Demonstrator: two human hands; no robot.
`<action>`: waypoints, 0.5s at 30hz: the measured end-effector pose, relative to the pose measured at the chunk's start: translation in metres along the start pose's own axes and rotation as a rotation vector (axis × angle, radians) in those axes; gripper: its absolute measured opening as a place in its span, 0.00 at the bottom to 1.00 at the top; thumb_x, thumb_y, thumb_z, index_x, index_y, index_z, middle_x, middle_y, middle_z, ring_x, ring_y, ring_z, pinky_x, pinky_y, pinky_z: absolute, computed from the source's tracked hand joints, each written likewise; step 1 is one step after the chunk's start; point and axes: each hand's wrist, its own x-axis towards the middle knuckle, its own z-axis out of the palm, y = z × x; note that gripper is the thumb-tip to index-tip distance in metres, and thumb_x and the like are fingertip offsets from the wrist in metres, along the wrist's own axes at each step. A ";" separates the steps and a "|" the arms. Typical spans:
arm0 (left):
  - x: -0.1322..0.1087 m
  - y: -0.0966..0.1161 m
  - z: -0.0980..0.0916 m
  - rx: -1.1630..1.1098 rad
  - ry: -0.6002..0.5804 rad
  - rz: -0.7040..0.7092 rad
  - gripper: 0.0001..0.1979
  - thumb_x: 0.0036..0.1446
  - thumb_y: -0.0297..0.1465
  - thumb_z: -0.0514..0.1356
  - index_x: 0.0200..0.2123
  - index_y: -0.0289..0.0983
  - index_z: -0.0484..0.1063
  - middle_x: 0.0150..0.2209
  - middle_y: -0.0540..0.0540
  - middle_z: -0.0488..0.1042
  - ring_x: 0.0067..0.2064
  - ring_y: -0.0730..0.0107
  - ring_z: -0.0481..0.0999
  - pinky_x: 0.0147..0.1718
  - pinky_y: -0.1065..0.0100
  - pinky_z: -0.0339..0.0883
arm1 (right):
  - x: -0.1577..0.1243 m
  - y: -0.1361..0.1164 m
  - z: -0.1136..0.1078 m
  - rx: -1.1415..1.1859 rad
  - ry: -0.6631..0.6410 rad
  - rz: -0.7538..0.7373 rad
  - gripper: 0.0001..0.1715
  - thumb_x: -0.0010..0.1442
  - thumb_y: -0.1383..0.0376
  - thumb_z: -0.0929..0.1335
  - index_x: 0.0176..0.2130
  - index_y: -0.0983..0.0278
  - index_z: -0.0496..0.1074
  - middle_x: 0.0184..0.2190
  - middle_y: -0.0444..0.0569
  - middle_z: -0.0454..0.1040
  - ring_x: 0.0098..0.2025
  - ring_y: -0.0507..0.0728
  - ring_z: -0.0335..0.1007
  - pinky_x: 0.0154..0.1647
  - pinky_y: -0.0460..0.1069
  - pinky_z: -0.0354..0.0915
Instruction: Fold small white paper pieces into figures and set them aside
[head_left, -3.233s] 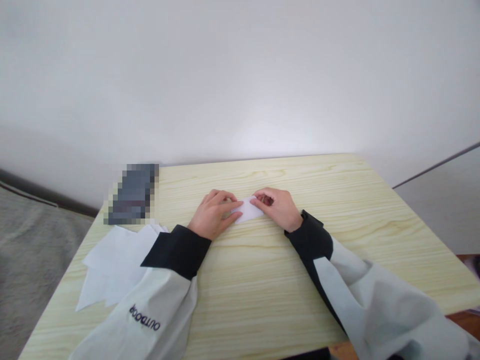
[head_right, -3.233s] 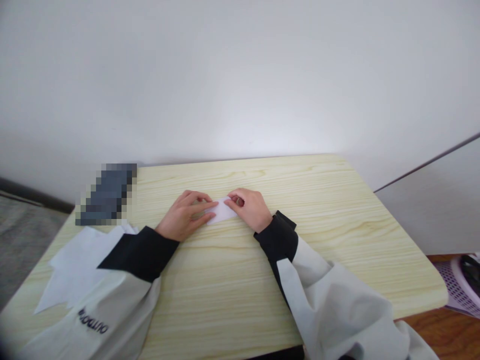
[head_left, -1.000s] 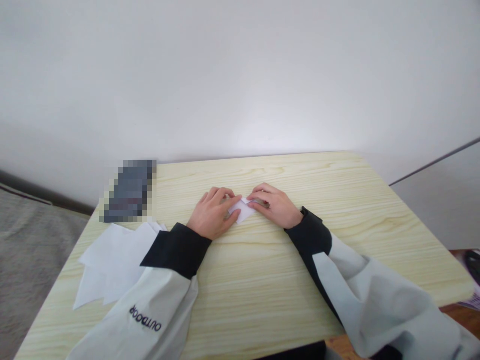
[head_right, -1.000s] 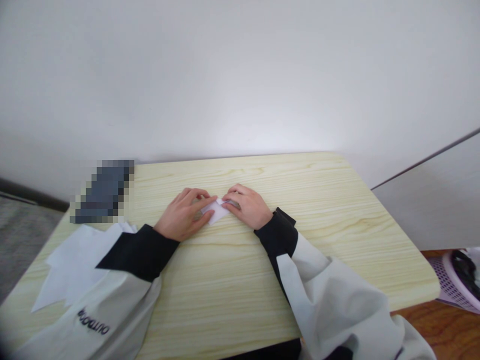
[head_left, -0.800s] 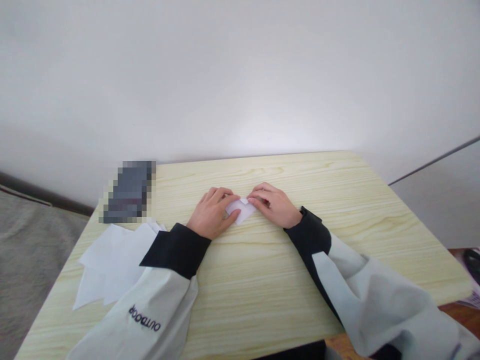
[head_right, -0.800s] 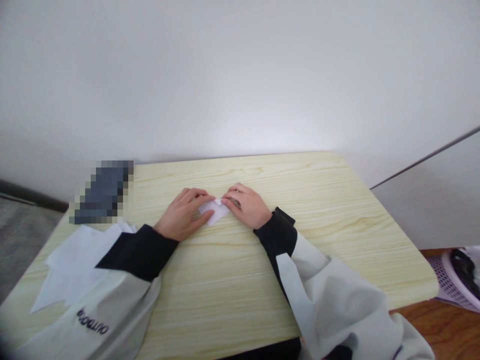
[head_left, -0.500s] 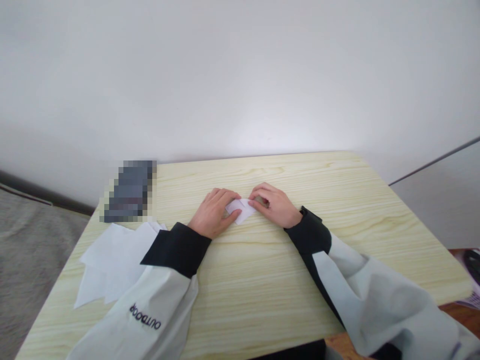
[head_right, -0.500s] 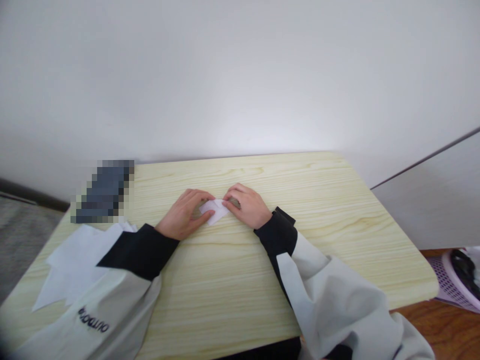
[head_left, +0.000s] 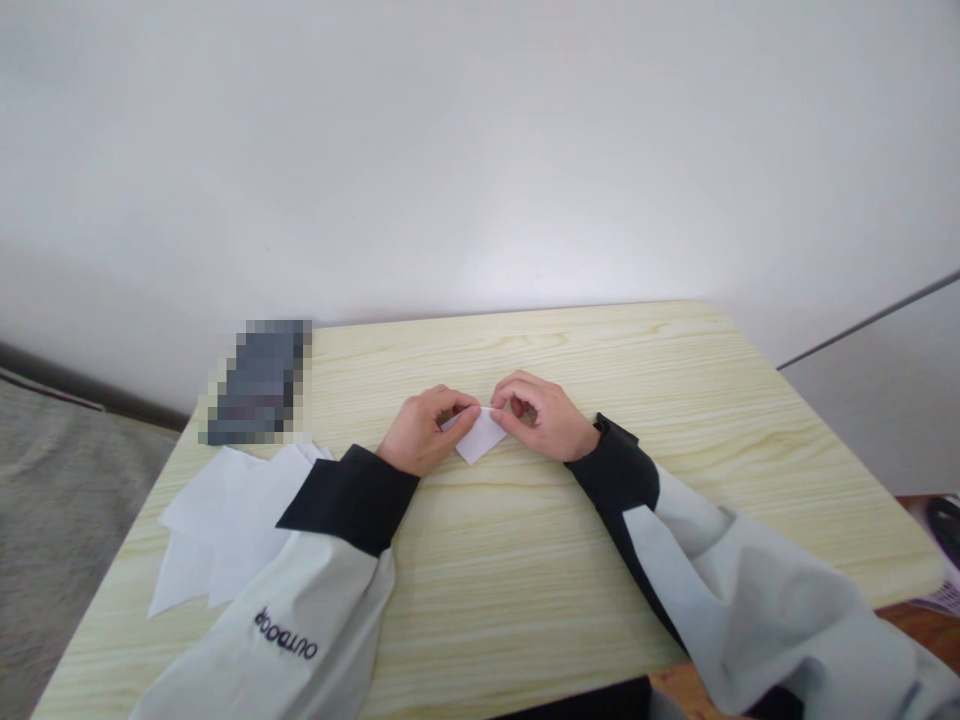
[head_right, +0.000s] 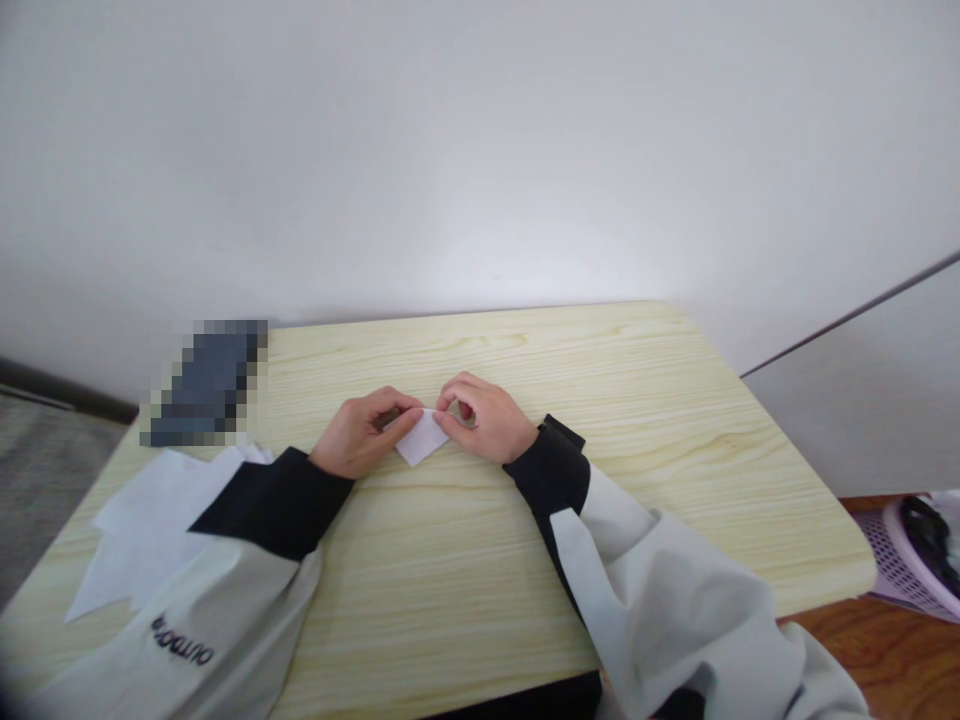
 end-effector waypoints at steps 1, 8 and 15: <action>0.000 0.000 0.000 -0.016 -0.006 -0.007 0.11 0.56 0.34 0.55 0.32 0.35 0.75 0.28 0.48 0.73 0.28 0.73 0.69 0.27 0.70 0.62 | 0.000 -0.001 -0.001 -0.004 -0.015 0.002 0.04 0.58 0.66 0.65 0.33 0.65 0.68 0.34 0.47 0.69 0.27 0.48 0.61 0.30 0.45 0.60; 0.000 0.003 0.001 -0.063 -0.034 -0.008 0.11 0.55 0.34 0.56 0.31 0.35 0.76 0.27 0.48 0.75 0.27 0.74 0.70 0.26 0.72 0.61 | 0.001 -0.005 -0.003 -0.011 -0.058 -0.029 0.06 0.59 0.66 0.63 0.32 0.65 0.67 0.28 0.45 0.68 0.28 0.49 0.61 0.29 0.44 0.58; 0.000 0.005 0.000 -0.072 -0.037 -0.014 0.10 0.54 0.34 0.57 0.29 0.34 0.75 0.25 0.48 0.74 0.26 0.74 0.69 0.25 0.73 0.60 | 0.000 -0.006 0.001 0.018 -0.057 -0.042 0.05 0.59 0.66 0.63 0.32 0.64 0.66 0.28 0.45 0.67 0.28 0.49 0.61 0.29 0.44 0.58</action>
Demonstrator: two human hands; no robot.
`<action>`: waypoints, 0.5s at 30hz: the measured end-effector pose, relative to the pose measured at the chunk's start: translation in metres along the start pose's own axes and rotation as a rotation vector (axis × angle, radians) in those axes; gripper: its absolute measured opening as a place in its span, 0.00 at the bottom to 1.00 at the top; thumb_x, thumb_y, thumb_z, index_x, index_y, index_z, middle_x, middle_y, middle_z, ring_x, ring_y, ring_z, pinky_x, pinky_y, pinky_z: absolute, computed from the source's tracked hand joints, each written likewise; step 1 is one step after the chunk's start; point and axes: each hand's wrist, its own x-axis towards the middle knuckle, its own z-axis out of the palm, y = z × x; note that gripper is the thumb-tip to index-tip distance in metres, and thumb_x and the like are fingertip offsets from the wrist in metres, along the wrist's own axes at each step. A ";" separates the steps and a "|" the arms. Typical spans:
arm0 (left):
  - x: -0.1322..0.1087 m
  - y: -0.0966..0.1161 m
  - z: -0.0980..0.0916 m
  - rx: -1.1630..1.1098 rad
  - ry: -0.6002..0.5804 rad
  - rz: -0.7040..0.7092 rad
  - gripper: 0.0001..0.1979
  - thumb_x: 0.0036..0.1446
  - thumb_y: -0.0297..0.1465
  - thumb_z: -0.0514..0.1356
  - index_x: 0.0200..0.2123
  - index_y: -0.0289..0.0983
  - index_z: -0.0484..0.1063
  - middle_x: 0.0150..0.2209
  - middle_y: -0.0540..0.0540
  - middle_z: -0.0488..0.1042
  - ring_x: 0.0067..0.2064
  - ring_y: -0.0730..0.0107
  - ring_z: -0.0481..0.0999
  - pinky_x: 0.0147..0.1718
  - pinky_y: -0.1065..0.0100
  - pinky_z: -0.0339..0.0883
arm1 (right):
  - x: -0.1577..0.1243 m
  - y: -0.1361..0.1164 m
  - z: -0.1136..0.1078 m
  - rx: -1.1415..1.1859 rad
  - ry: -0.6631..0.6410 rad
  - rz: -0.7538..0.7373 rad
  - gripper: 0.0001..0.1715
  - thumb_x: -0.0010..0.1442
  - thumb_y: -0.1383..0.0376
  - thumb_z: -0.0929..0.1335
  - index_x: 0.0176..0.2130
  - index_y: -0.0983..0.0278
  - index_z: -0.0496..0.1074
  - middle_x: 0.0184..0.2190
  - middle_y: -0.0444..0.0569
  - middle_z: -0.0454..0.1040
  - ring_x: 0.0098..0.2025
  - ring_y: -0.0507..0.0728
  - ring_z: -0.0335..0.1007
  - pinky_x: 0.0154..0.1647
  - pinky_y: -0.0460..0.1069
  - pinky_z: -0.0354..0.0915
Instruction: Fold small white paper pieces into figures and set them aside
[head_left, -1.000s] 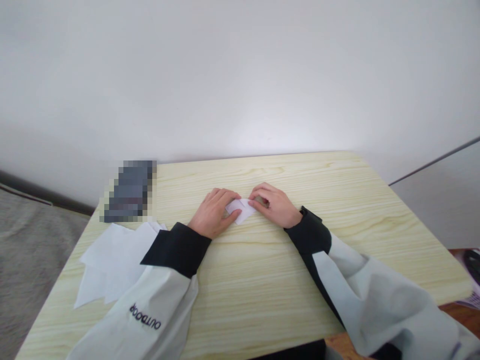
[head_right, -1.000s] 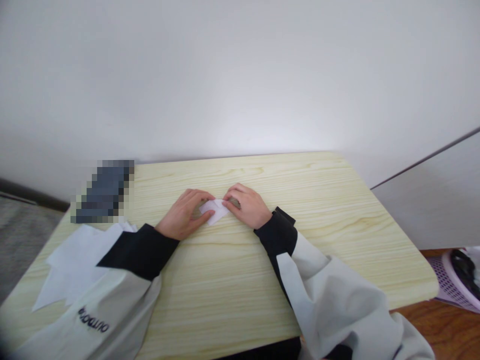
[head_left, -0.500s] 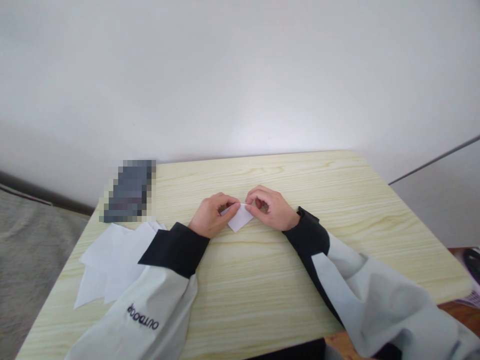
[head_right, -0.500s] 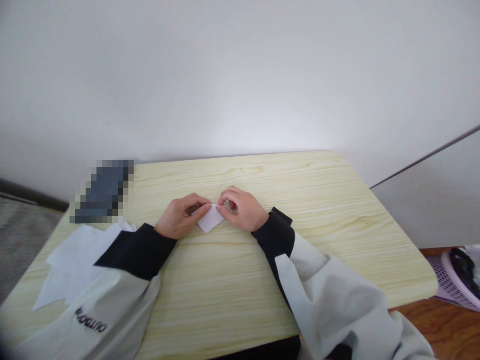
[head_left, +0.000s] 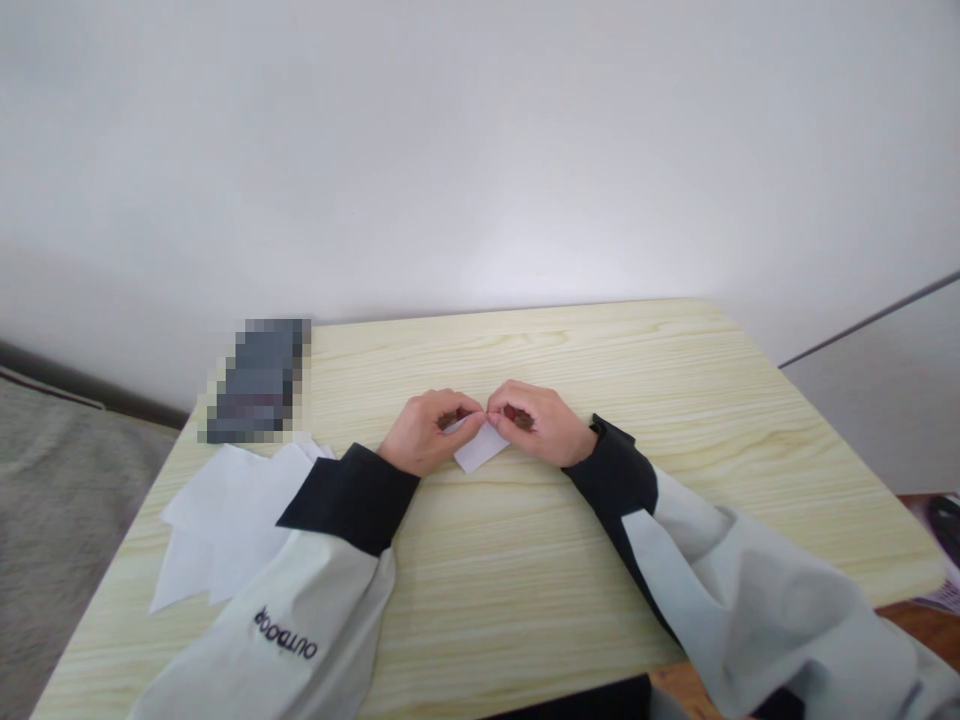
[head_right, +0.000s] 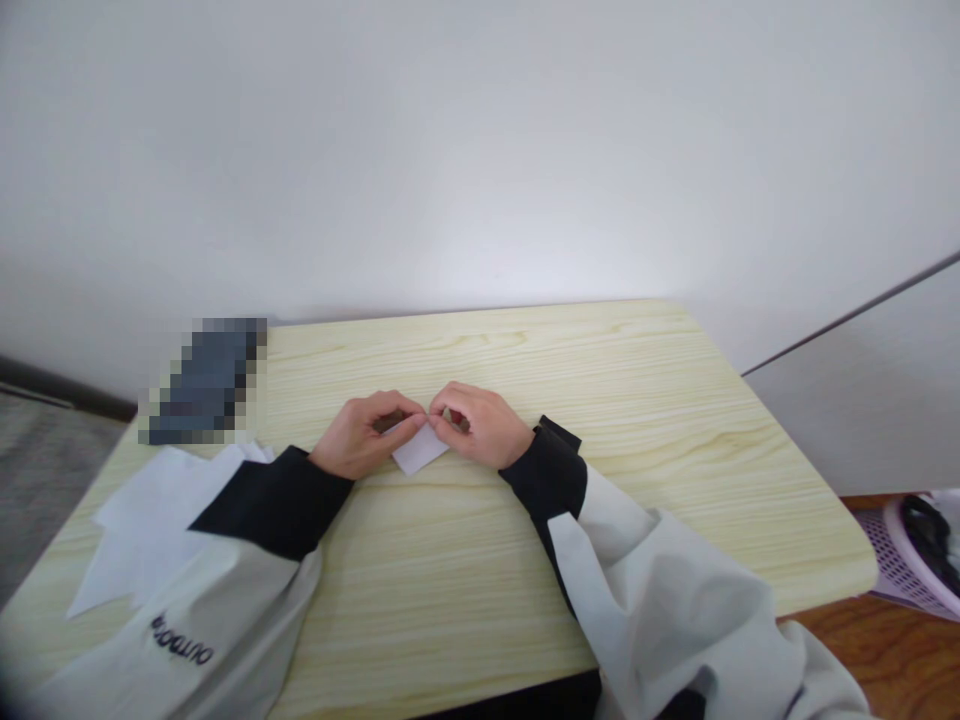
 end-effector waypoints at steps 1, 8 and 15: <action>0.000 0.000 0.000 0.002 -0.003 -0.004 0.11 0.54 0.34 0.57 0.29 0.34 0.75 0.25 0.48 0.74 0.25 0.74 0.69 0.24 0.73 0.60 | 0.000 0.000 0.000 0.004 -0.001 -0.001 0.05 0.59 0.66 0.63 0.32 0.64 0.66 0.28 0.45 0.66 0.27 0.49 0.61 0.29 0.44 0.58; 0.000 0.002 -0.002 -0.059 -0.015 -0.099 0.12 0.53 0.35 0.56 0.28 0.33 0.75 0.25 0.48 0.74 0.27 0.73 0.69 0.26 0.72 0.61 | 0.002 0.000 -0.003 0.041 -0.063 -0.012 0.03 0.55 0.71 0.62 0.30 0.65 0.65 0.27 0.44 0.65 0.26 0.49 0.59 0.28 0.44 0.57; -0.001 0.000 -0.006 -0.152 -0.079 -0.199 0.16 0.53 0.39 0.56 0.29 0.32 0.74 0.22 0.48 0.71 0.24 0.74 0.65 0.23 0.72 0.59 | 0.002 0.005 -0.008 0.087 -0.122 -0.011 0.05 0.53 0.71 0.61 0.30 0.65 0.66 0.27 0.46 0.68 0.27 0.50 0.61 0.30 0.45 0.58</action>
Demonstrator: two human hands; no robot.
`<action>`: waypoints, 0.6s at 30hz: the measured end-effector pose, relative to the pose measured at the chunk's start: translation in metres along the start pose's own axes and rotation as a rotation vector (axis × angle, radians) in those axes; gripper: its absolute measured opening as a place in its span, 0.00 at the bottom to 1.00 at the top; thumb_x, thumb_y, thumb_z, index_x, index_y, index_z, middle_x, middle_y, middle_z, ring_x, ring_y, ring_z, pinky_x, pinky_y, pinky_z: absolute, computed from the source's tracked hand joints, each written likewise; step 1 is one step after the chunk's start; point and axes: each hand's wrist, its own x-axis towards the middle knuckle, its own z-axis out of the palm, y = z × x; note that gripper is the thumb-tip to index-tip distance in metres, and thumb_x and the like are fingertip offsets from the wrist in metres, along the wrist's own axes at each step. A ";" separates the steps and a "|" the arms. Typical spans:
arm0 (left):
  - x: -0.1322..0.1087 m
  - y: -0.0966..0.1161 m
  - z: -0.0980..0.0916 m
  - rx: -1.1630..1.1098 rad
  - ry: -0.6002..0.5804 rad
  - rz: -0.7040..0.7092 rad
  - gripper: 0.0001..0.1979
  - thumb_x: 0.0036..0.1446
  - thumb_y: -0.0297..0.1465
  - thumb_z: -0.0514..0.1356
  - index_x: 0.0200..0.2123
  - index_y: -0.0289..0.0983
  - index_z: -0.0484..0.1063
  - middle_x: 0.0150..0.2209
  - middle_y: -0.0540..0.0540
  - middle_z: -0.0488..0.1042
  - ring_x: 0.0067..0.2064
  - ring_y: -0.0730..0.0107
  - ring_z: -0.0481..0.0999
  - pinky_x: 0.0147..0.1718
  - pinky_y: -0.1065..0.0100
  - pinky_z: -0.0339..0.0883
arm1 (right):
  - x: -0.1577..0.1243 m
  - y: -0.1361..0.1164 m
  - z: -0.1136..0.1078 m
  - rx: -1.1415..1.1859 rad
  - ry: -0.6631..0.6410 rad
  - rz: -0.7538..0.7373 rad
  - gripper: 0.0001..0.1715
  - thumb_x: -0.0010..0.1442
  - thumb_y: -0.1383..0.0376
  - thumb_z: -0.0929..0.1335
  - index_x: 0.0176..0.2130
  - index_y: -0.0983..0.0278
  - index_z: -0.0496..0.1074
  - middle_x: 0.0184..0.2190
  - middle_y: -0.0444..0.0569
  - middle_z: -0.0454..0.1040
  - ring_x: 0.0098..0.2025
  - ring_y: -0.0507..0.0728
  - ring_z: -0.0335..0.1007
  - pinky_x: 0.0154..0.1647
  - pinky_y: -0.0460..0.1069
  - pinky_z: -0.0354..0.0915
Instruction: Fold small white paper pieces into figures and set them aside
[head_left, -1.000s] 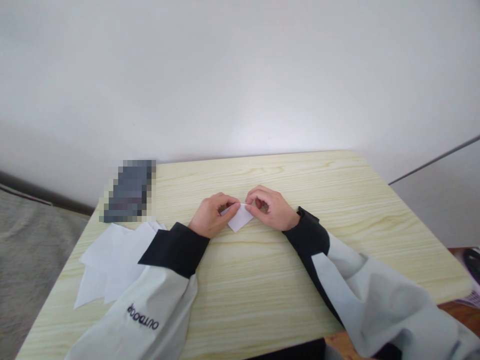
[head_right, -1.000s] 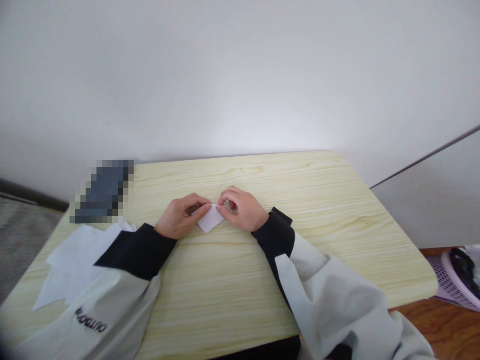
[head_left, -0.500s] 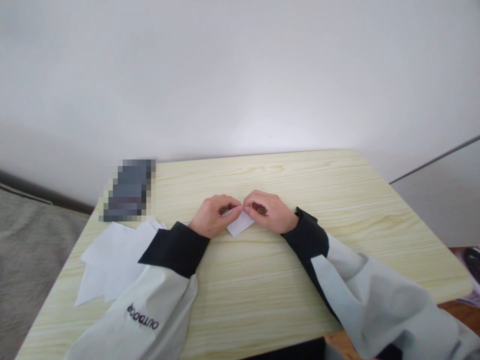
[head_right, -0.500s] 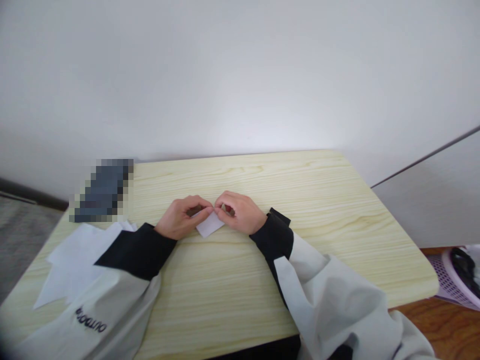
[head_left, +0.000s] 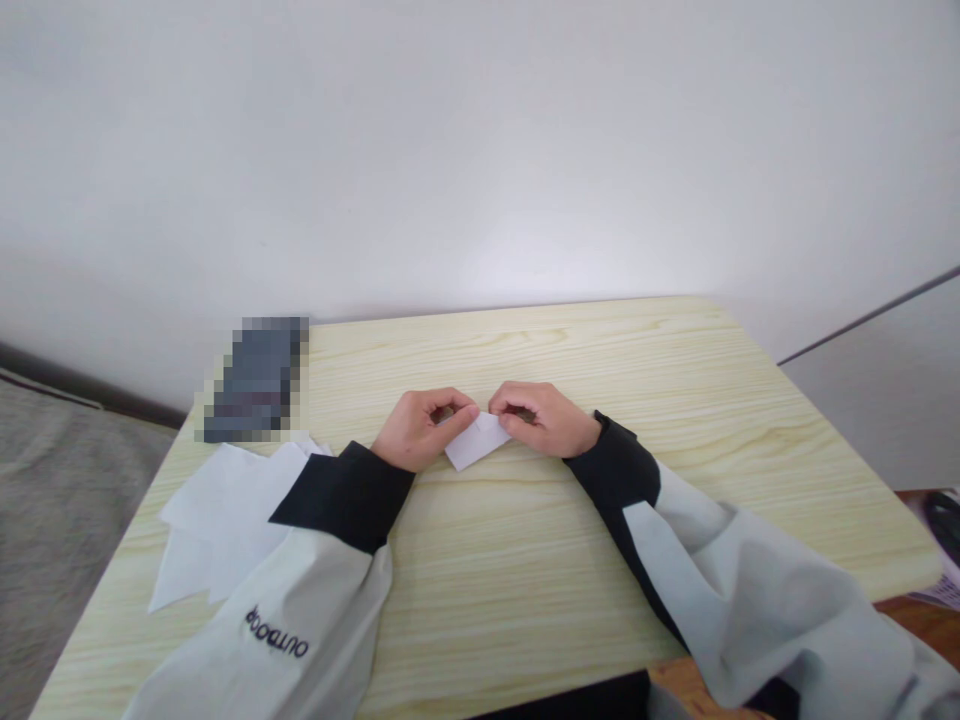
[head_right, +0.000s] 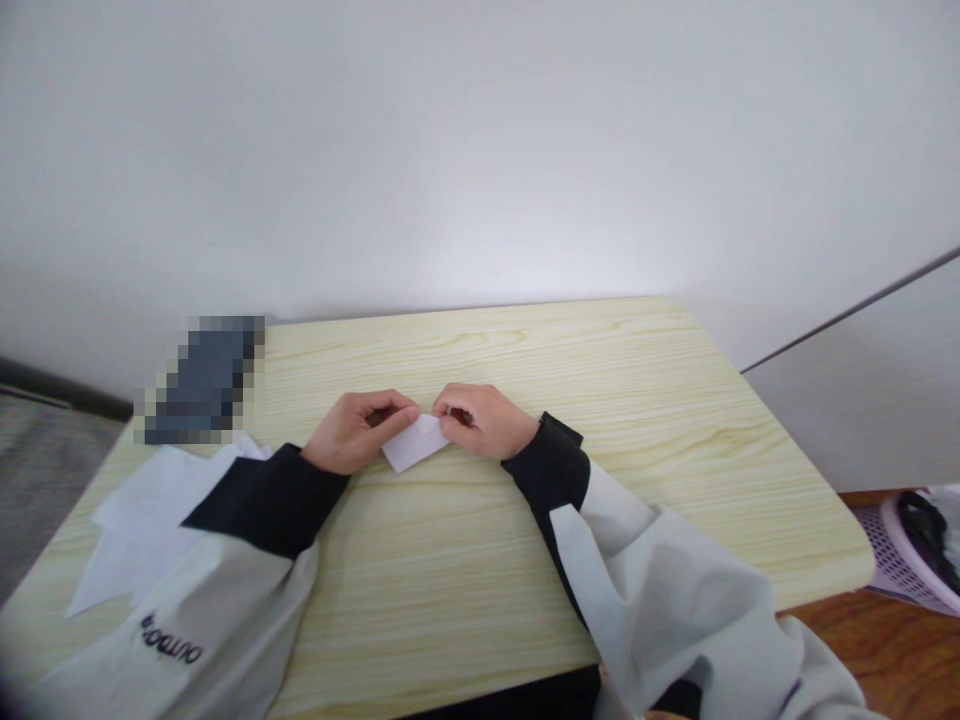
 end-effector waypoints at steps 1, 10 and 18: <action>0.000 -0.001 -0.001 -0.021 0.000 -0.006 0.16 0.53 0.39 0.56 0.29 0.32 0.74 0.22 0.48 0.71 0.23 0.74 0.65 0.22 0.73 0.59 | 0.000 0.001 -0.001 0.006 0.000 0.008 0.06 0.52 0.71 0.61 0.30 0.65 0.66 0.27 0.45 0.68 0.26 0.49 0.61 0.29 0.45 0.58; 0.002 -0.003 -0.001 -0.033 -0.004 -0.010 0.15 0.52 0.39 0.57 0.27 0.32 0.73 0.21 0.50 0.69 0.22 0.76 0.63 0.21 0.74 0.57 | -0.001 -0.003 -0.003 0.048 -0.014 0.028 0.09 0.58 0.70 0.59 0.32 0.66 0.68 0.27 0.46 0.69 0.29 0.50 0.63 0.33 0.45 0.58; 0.003 -0.001 0.002 0.013 -0.005 0.053 0.13 0.51 0.37 0.57 0.28 0.33 0.76 0.25 0.47 0.75 0.27 0.72 0.70 0.25 0.72 0.62 | 0.000 -0.002 0.004 -0.112 -0.009 -0.018 0.11 0.61 0.65 0.60 0.29 0.66 0.67 0.25 0.44 0.66 0.27 0.50 0.60 0.30 0.45 0.55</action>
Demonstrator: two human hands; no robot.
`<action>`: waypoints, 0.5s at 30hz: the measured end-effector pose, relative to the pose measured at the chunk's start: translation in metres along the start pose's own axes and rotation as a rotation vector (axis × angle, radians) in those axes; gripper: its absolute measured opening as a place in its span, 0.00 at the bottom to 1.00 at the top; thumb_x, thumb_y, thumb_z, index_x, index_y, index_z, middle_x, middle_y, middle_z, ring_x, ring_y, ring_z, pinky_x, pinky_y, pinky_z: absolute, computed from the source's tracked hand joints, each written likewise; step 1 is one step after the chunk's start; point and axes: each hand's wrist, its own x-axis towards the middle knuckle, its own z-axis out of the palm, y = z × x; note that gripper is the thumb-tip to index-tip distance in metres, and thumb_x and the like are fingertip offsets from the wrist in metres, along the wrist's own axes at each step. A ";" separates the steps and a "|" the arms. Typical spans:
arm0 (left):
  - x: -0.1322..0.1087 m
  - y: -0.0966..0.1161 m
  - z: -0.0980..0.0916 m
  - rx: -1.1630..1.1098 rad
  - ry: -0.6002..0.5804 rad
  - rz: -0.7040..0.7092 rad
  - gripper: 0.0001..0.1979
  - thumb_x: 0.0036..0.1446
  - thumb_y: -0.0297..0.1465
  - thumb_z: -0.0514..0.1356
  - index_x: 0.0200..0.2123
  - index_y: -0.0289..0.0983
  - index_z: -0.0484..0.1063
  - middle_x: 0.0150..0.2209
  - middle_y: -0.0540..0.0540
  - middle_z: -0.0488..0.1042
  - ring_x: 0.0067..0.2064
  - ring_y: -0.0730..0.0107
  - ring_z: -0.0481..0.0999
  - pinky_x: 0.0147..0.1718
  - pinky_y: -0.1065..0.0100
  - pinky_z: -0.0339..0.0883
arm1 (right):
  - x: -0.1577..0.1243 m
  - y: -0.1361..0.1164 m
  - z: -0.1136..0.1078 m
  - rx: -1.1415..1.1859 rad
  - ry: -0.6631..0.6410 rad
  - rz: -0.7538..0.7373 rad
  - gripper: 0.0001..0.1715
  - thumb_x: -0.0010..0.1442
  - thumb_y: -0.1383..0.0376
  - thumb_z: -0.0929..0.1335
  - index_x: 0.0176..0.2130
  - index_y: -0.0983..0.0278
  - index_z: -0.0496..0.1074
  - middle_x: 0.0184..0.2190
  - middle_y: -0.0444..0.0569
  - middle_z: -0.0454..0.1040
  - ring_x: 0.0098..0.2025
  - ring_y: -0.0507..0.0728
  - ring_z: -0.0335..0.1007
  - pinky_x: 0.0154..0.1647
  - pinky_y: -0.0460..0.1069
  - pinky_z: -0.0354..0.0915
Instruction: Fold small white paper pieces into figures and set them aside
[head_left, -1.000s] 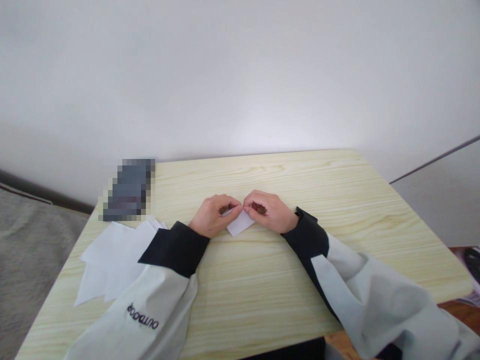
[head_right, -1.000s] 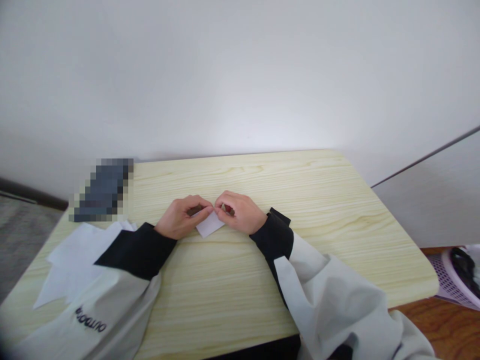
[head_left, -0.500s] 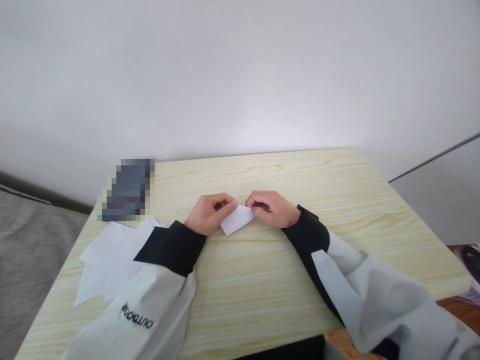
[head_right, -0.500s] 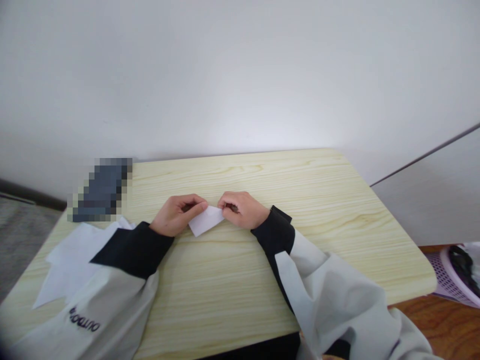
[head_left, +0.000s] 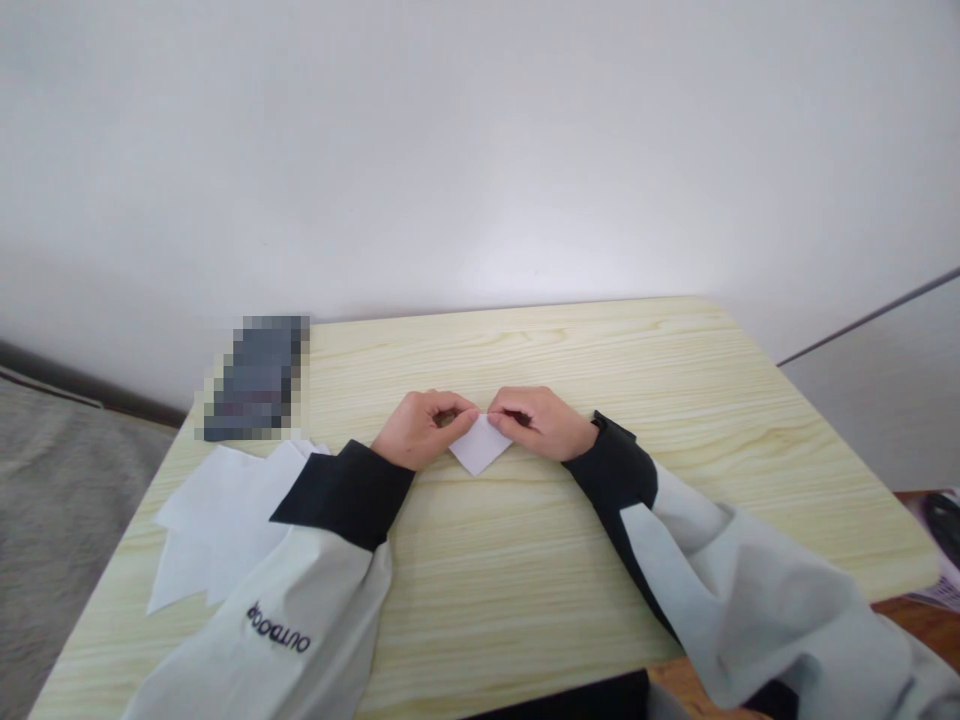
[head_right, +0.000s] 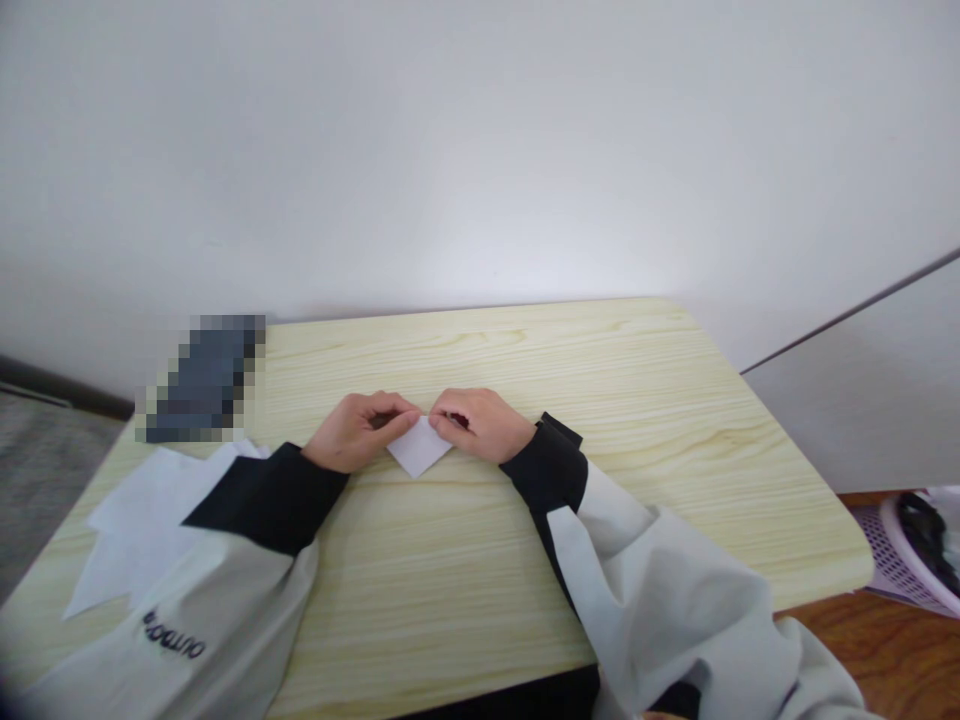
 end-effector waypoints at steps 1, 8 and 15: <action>0.000 0.001 0.000 0.013 0.005 0.004 0.13 0.51 0.36 0.56 0.27 0.33 0.76 0.25 0.47 0.75 0.27 0.71 0.70 0.26 0.72 0.62 | 0.000 0.000 0.000 -0.002 0.000 -0.003 0.11 0.61 0.65 0.61 0.29 0.66 0.66 0.24 0.44 0.66 0.26 0.49 0.60 0.29 0.45 0.55; 0.000 0.002 -0.002 0.056 0.026 0.012 0.12 0.49 0.34 0.56 0.25 0.34 0.76 0.25 0.47 0.76 0.27 0.72 0.71 0.26 0.72 0.62 | 0.000 0.002 -0.005 0.043 -0.054 0.003 0.11 0.61 0.65 0.60 0.29 0.65 0.66 0.25 0.45 0.67 0.26 0.50 0.60 0.29 0.45 0.56; 0.000 -0.001 -0.004 -0.010 0.002 -0.020 0.14 0.52 0.35 0.54 0.27 0.33 0.75 0.25 0.48 0.76 0.26 0.72 0.71 0.26 0.73 0.63 | -0.001 0.004 -0.006 0.099 -0.045 0.027 0.13 0.62 0.64 0.59 0.28 0.66 0.66 0.23 0.44 0.65 0.24 0.49 0.58 0.27 0.44 0.54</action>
